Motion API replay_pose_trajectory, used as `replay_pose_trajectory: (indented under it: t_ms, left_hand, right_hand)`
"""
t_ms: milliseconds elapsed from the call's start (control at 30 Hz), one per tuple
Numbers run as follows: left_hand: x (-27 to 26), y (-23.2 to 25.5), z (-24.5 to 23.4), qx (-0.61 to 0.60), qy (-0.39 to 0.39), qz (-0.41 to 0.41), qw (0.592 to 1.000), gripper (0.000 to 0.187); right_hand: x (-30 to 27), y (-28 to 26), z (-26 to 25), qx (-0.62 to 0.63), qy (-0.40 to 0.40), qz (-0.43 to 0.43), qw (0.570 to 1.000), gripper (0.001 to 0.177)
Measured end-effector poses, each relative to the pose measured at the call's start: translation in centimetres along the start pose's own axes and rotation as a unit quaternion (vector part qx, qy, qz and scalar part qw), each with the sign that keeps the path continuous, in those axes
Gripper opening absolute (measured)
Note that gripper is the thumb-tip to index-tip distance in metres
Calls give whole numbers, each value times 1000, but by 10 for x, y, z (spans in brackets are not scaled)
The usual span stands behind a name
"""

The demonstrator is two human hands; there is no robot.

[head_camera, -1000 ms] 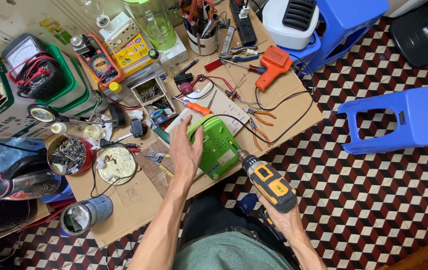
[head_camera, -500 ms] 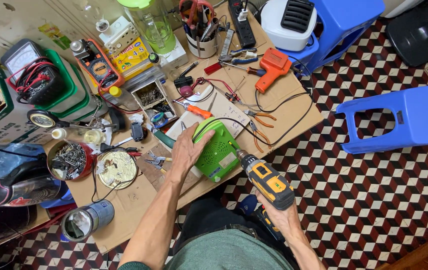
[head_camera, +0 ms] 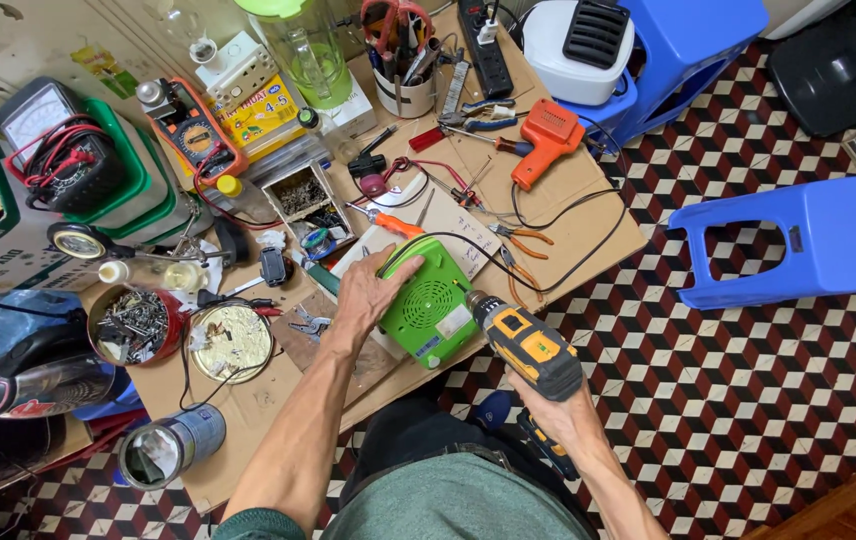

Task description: Repairing and reassembling a green blender base using a power drill and testing it with a jar.

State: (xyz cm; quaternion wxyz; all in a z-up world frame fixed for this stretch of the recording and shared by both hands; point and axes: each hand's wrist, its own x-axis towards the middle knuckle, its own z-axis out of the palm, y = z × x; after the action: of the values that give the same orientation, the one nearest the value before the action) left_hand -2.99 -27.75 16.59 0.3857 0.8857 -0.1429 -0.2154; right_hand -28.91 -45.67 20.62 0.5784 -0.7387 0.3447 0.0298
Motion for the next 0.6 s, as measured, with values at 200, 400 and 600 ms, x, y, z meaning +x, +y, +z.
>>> replay_pose_trajectory:
  t_ms: [200, 400, 600]
  left_hand:
    - [2, 4, -6, -30, -16, -12, 999, 87]
    - [0, 8, -8, -37, -15, -10, 999, 86]
    - [-2, 10, -9, -35, -20, -9, 999, 89]
  right_hand:
    - [7, -12, -4, 0, -1, 57, 998, 26]
    - [10, -15, -4, 13, -2, 44, 999, 26]
    - [11, -11, -5, -23, -7, 68, 997, 26]
